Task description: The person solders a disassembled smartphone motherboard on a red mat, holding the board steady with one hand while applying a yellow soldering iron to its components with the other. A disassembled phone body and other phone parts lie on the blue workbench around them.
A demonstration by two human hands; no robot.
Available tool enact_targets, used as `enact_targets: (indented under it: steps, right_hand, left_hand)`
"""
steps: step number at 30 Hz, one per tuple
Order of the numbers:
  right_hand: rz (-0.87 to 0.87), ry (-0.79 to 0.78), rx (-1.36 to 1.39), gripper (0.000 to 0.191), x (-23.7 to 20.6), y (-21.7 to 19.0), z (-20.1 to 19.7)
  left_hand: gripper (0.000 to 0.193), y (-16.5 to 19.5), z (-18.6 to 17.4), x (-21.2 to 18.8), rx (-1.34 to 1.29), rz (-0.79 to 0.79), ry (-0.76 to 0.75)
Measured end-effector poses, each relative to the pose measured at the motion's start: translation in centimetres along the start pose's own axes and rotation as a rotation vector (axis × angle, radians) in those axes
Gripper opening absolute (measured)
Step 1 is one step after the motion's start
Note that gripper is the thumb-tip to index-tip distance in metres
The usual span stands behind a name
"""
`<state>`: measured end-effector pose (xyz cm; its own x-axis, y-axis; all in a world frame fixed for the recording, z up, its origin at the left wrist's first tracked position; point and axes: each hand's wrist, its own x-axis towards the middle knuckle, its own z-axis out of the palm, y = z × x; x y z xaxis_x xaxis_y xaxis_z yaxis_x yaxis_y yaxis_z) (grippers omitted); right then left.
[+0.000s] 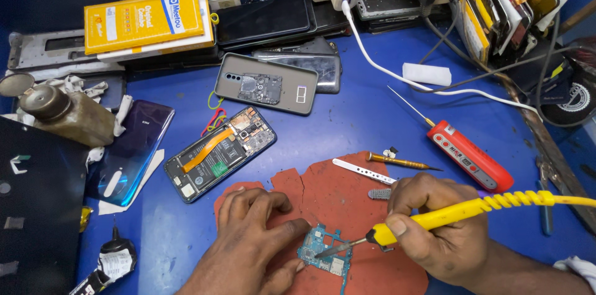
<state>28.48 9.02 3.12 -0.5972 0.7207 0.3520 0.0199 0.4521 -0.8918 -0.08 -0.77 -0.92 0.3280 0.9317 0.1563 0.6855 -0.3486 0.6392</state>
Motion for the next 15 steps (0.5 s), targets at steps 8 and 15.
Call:
enact_targets:
  steps: [8, 15]
  right_hand:
    - [-0.004, -0.006, 0.004, 0.014, 0.09, -0.02, 0.01]
    - [-0.015, 0.002, 0.001, 0.014, 0.05, 0.08, 0.06]
  left_hand:
    - [0.048, -0.06, 0.06, -0.06, 0.009, 0.005, -0.001]
    - [0.047, -0.02, -0.12, -0.02, 0.015, 0.033, 0.019]
